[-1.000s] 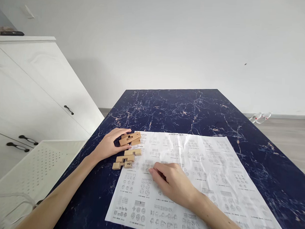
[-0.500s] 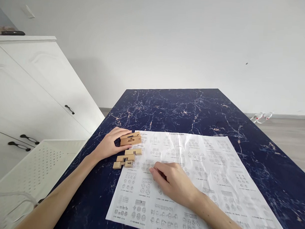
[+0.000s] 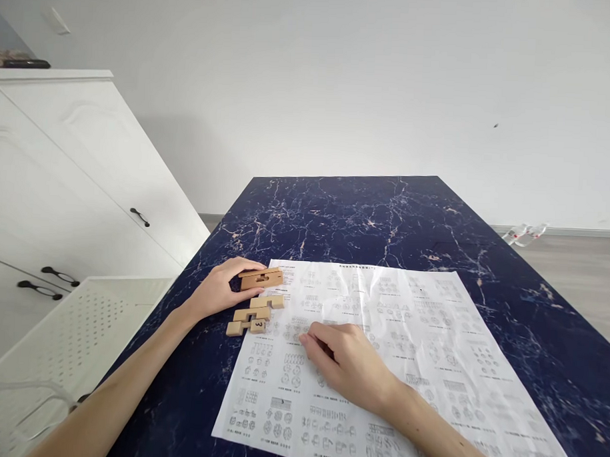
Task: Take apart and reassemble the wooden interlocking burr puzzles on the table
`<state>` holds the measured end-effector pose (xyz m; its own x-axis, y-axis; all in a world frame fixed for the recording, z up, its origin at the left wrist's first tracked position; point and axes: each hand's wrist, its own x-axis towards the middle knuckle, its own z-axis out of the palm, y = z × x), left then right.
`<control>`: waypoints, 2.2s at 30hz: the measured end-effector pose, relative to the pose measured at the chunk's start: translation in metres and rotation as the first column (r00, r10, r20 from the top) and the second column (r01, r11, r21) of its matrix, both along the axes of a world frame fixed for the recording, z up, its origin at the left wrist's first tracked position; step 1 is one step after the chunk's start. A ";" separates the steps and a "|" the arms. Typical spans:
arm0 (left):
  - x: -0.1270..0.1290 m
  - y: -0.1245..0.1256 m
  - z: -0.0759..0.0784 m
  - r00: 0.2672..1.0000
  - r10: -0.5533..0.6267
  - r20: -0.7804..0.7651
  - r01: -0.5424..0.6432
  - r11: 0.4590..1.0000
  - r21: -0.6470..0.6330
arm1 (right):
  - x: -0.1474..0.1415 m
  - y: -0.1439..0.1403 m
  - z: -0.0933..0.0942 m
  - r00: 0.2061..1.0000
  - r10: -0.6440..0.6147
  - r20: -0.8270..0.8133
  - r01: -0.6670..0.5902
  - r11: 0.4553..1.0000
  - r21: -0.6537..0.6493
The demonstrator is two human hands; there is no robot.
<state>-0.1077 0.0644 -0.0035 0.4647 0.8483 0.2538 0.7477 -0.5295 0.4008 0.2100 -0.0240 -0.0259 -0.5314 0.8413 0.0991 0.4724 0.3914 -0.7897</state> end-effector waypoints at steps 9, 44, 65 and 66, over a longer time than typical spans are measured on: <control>0.004 0.000 -0.005 0.998 -0.012 -0.065 0.017 0.997 0.081 | 0.000 0.000 0.002 1.000 0.000 0.006 0.000 1.000 0.023; 0.007 0.009 -0.019 0.971 0.097 -0.219 -0.058 0.982 0.181 | 0.000 0.000 0.003 1.000 -0.004 0.020 0.004 1.000 0.003; 0.027 -0.011 0.010 0.876 0.332 0.350 -0.337 0.940 -0.049 | 0.001 0.000 0.004 1.000 0.003 0.010 -0.002 0.998 -0.059; 0.031 -0.015 0.014 0.870 0.323 0.372 -0.318 0.945 -0.077 | 0.000 0.000 0.004 1.000 0.005 0.005 -0.004 0.998 -0.064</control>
<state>-0.0763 0.0491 0.0102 0.0390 0.9387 0.3425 0.6678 -0.2795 0.6899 0.2104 -0.0238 -0.0216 -0.5356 0.8434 0.0422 0.4752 0.3423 -0.8105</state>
